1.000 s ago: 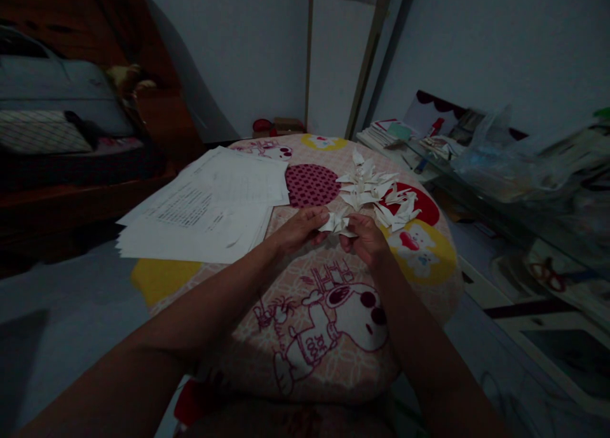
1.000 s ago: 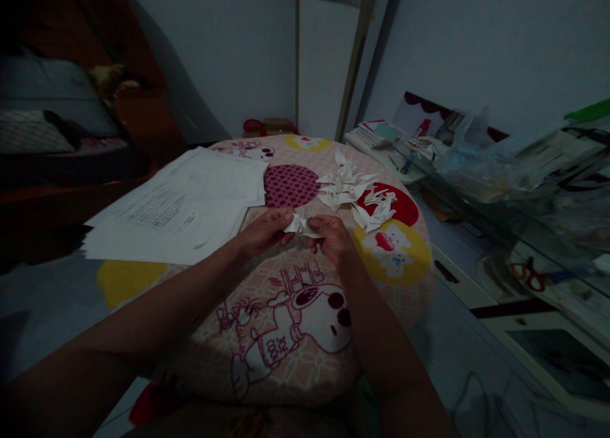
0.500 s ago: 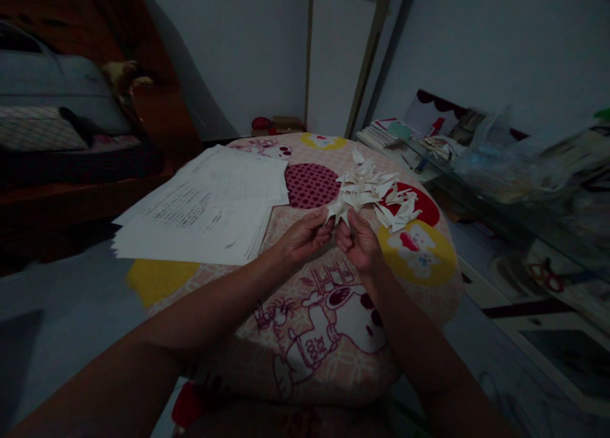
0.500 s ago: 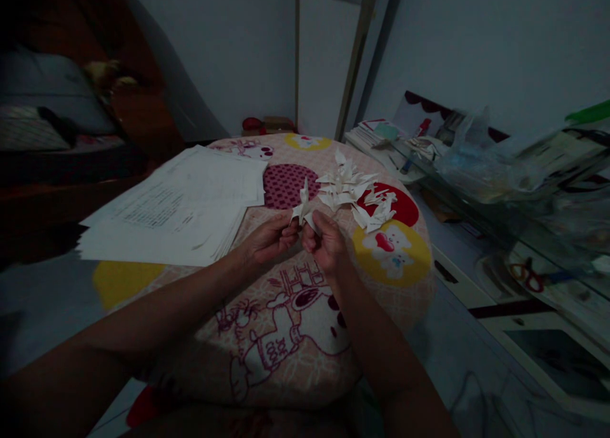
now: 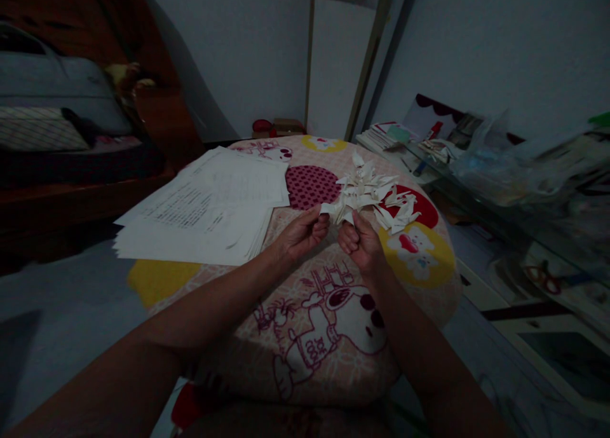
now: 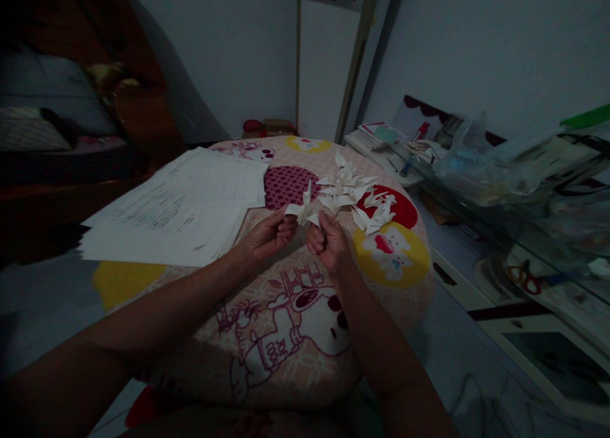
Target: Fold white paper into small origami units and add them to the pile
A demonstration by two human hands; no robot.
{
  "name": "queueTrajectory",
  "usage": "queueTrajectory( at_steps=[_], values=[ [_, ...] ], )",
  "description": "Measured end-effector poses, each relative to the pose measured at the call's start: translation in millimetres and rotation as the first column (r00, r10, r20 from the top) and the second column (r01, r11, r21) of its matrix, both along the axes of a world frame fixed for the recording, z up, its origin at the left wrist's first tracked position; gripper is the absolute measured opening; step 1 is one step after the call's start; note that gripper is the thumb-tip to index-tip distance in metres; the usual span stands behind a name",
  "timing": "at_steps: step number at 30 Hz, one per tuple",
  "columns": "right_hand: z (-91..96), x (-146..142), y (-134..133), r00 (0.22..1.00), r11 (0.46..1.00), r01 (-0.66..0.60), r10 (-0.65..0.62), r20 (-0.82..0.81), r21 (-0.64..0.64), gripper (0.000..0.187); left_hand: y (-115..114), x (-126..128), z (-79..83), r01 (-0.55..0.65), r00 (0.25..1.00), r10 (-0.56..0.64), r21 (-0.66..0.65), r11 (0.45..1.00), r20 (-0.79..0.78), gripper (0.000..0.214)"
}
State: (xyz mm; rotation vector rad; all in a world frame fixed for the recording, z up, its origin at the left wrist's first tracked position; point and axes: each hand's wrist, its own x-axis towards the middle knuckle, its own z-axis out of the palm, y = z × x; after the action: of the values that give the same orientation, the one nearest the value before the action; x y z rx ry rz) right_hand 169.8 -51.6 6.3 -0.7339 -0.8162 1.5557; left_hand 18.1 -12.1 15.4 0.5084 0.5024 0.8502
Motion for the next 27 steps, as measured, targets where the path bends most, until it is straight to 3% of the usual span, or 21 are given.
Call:
queueTrajectory(
  at_steps=[8, 13, 16, 19, 21, 23, 25, 27],
  values=[
    [-4.1, 3, 2, 0.997, 0.998, -0.038, 0.041, -0.07, 0.041, 0.04, -1, 1, -0.5, -0.017, 1.0, 0.016, 0.009, 1.0, 0.015, 0.023],
    [-4.3, 14, 6, 0.999, 0.998, -0.01, 0.014, -0.05, 0.067, 0.043, 4, -1, -1.4, -0.011, 0.998, 0.013, -0.021, 1.0, 0.069, 0.029],
    [-3.7, 28, 9, 0.997, 0.998, -0.051, 0.049, 0.065, 0.035, 0.045, 10, -2, -6.9, 0.002, 0.999, -0.001, 0.033, 0.999, -0.038, 0.027],
    [-3.6, 46, 11, 0.944, 0.995, -0.048, 0.073, 0.323, -0.086, 0.04, 20, -6, -16.3, -0.032, 0.964, 0.068, 0.142, 0.989, -0.257, 0.025],
    [-4.3, 56, 11, 0.846, 0.984, 0.039, 0.059, 0.53, -0.172, 0.033, 27, -10, -22.2, -0.002, 0.873, 0.135, 0.273, 0.962, -0.469, 0.017],
    [-5.4, 64, 12, 0.683, 0.968, 0.17, 0.017, 0.73, -0.183, 0.035, 33, -16, -26.7, 0.097, 0.704, 0.217, 0.394, 0.914, -0.676, 0.015],
    [-6.1, 68, 12, 0.547, 0.951, 0.279, -0.042, 0.836, -0.135, 0.037, 37, -23, -29.7, 0.178, 0.521, 0.381, 0.534, 0.826, -0.764, 0.023],
    [-6.2, 71, 13, 0.486, 0.932, 0.351, -0.1, 0.868, -0.089, 0.031, 40, -29, -32.1, 0.252, 0.393, 0.524, 0.637, 0.729, -0.756, 0.028]
  ],
)
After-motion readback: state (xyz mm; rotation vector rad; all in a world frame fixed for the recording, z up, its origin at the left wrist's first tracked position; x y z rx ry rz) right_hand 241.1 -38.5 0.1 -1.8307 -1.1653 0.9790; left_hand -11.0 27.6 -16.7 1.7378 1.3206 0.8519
